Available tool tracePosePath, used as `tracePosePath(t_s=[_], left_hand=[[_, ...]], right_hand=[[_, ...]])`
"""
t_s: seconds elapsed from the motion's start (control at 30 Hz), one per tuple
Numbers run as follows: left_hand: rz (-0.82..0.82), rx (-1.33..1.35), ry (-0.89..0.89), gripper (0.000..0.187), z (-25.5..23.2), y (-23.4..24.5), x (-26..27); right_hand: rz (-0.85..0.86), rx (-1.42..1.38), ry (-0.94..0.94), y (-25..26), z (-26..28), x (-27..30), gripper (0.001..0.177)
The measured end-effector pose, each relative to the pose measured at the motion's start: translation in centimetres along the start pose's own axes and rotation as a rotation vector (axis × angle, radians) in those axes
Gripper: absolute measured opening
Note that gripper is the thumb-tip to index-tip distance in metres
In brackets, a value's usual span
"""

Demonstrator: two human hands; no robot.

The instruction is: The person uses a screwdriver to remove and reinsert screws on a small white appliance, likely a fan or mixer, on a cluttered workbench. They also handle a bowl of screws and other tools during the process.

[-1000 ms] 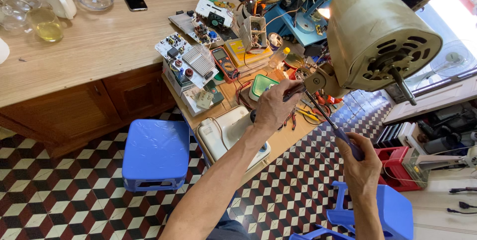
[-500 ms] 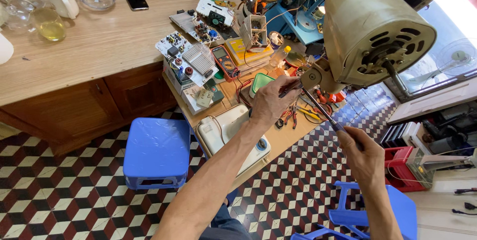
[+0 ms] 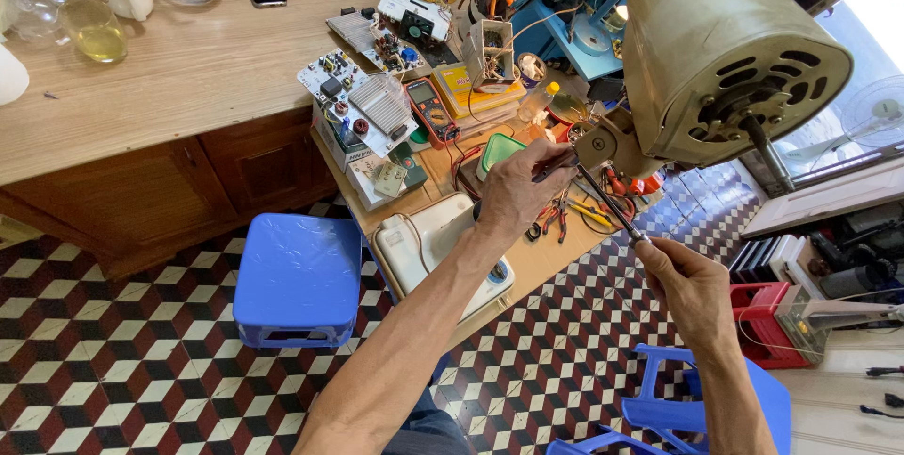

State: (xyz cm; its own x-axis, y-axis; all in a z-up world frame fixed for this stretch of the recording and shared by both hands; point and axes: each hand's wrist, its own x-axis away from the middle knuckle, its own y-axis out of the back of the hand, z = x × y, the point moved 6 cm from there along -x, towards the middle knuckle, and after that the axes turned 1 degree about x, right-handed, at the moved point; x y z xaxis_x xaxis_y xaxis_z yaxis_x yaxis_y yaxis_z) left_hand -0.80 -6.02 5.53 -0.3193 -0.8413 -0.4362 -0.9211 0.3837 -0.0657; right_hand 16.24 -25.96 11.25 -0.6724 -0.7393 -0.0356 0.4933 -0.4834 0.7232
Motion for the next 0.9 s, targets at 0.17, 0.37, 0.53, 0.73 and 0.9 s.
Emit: tracePosePath(t_s=[0.17,0.37,0.53,0.73,0.9], left_hand=[[0.018,-0.026,0.022,0.031,0.2,0.1,0.0],[0.004,-0.024,0.007,0.033,0.2,0.1,0.0],[-0.001,-0.061,-0.008,0.032,-0.3,0.5,0.1],[0.002,-0.062,0.011,0.032,-0.5,0.5,0.3],[-0.002,-0.019,0.016,0.031,-0.5,0.5,0.1]], right_hand=[[0.090,-0.063,-0.059,-0.2,-0.5,-0.5,0.040],[0.139,-0.289,-0.136,-0.7,-1.4,-1.4,0.036],[0.105,-0.002,-0.107,-0.3,-0.5,-0.3,0.038],[-0.271,0.581,0.742,-1.8,4.8,2.9,0.031],[-0.149,0.375,0.546,-1.4,4.2,1.8,0.031]])
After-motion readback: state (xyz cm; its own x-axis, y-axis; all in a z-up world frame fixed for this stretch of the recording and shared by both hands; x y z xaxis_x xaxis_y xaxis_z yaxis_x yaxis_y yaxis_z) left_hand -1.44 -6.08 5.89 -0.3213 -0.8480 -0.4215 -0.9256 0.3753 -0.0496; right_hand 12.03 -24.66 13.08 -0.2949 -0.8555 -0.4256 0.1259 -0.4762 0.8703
